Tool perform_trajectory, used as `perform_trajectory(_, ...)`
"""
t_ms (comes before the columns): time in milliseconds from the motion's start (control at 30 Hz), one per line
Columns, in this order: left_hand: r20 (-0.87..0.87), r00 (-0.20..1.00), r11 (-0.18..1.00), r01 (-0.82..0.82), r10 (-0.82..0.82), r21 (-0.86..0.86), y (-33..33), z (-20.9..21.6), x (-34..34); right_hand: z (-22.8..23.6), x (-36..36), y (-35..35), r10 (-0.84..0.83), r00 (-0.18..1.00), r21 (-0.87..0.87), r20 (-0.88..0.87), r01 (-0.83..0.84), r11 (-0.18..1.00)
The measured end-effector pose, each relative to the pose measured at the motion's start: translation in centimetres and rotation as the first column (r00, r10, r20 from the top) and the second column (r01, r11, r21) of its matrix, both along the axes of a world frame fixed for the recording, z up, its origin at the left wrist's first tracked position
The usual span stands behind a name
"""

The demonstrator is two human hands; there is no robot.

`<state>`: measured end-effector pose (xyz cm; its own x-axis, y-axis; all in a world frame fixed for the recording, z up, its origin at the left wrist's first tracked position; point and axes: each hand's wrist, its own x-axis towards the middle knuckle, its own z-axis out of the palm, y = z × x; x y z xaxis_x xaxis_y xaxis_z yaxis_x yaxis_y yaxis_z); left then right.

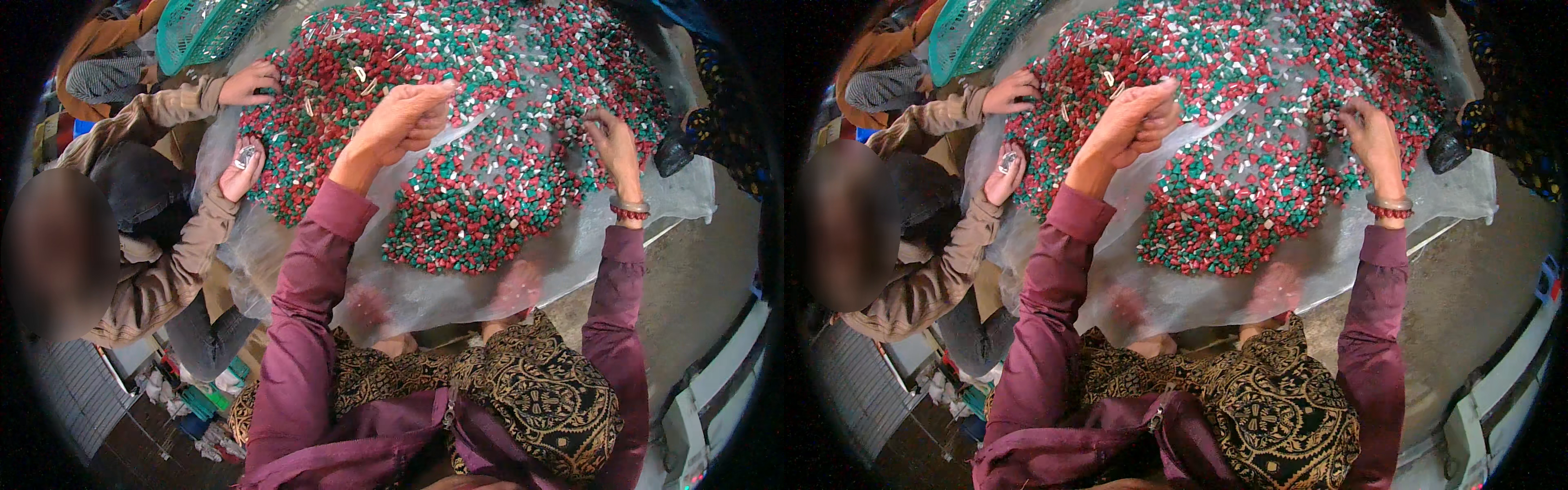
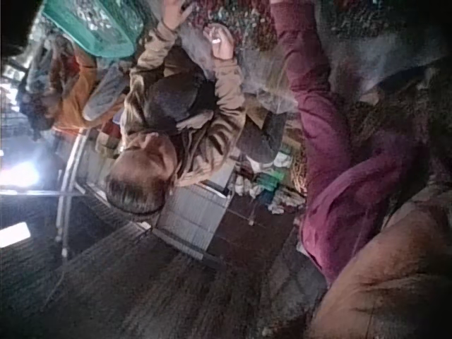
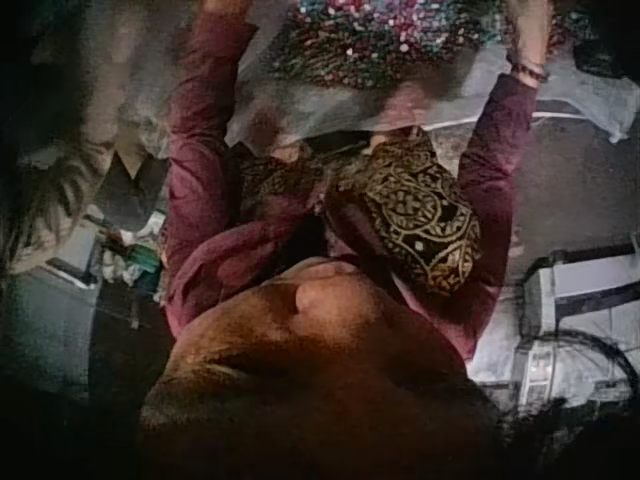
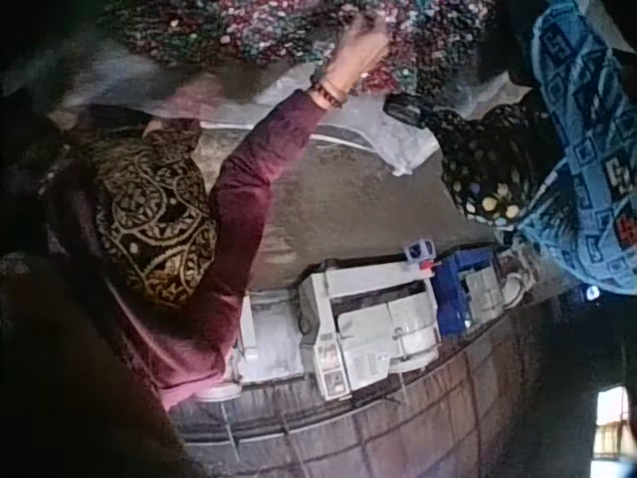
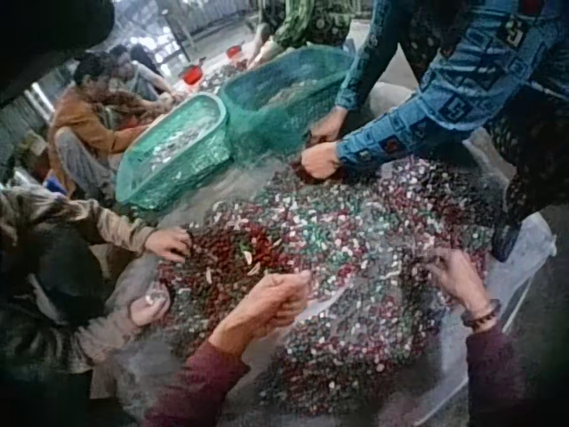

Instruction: The person sits on the floor and sorts small red, green, and white plastic buckles from a large pile on a sheet. They pick up the buckles by hand and place them into separate piles or baskets.

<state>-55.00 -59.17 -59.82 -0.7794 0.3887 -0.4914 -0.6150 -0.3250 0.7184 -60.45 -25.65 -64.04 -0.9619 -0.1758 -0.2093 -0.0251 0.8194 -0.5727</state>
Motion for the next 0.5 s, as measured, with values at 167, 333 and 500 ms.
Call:
perform_trajectory(167, 0.021, 0.994, 0.987, -0.108, 0.111, -0.118, -0.9, -0.8, 0.2, -4.7, 2.8, 5.8, -0.074, 0.989, 0.048, -0.131, 0.081, 0.996)
perform_trajectory(333, -0.25, 0.953, 0.556, -0.115, -0.173, -0.823, -2.8, -7.1, 2.7, -5.0, 5.0, 9.4, -0.351, 0.919, 0.059, -0.18, 0.366, 0.929)
perform_trajectory(500, -0.244, 0.843, 0.344, -0.076, -0.479, -0.936, 3.2, -9.9, 8.5, -4.6, 4.0, 9.9, -0.392, 0.909, 0.029, -0.143, 0.4, 0.916)
